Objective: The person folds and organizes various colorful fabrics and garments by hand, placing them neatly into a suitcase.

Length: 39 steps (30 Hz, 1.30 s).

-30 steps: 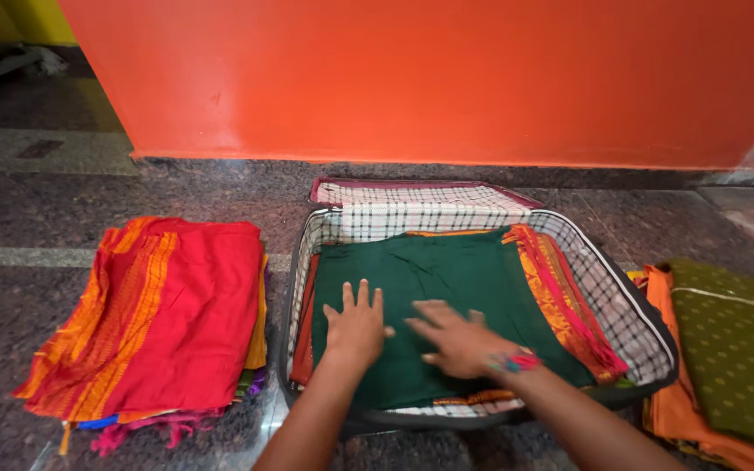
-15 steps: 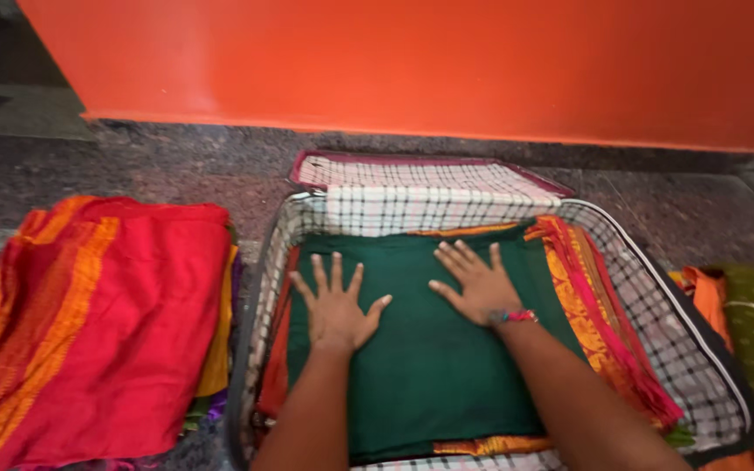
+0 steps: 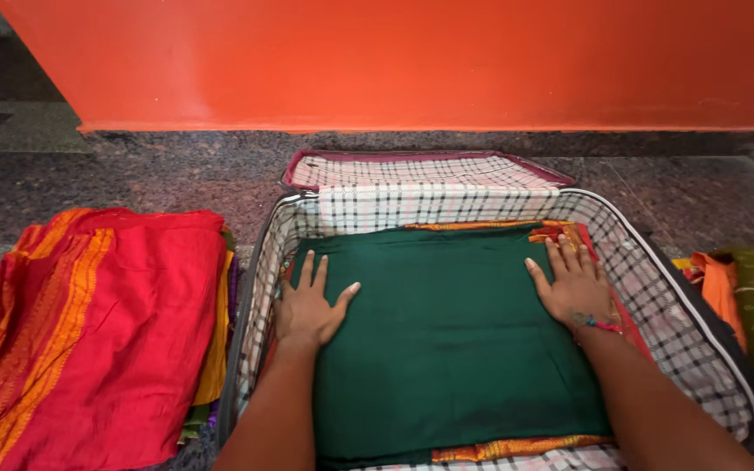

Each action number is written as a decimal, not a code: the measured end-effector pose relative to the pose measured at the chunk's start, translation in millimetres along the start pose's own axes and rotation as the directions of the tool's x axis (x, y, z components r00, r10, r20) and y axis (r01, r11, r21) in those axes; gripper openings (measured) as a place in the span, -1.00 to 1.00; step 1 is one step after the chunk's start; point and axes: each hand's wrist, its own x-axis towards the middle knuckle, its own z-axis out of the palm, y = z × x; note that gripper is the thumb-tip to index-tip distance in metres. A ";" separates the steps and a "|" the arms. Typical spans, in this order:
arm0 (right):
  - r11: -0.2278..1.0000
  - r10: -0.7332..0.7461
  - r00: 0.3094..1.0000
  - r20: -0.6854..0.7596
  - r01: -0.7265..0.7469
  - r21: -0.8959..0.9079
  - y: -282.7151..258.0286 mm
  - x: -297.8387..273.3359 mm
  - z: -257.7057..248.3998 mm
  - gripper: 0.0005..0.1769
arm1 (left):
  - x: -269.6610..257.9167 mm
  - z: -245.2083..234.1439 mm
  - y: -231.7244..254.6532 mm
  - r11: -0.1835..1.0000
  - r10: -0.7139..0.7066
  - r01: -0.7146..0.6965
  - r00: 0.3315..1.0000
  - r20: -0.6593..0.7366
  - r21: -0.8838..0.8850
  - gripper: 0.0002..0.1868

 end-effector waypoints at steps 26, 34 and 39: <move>0.999 0.030 0.999 0.024 -0.031 0.024 -62.8 -1.7 -8.6 -0.04 | -4.3 16.3 23.9 0.960 0.188 -0.141 0.966 -0.180 0.242 -0.17; 0.935 -0.303 0.881 -0.364 0.349 0.064 -132.2 -27.4 -23.4 -0.05 | -10.5 15.6 31.7 0.936 0.186 -0.133 0.973 -0.136 0.326 -0.25; 0.756 -0.630 0.769 -0.105 0.639 0.142 -219.7 -67.0 -32.0 -0.25 | -9.4 14.0 35.5 0.931 0.156 -0.136 0.987 -0.032 0.338 -0.23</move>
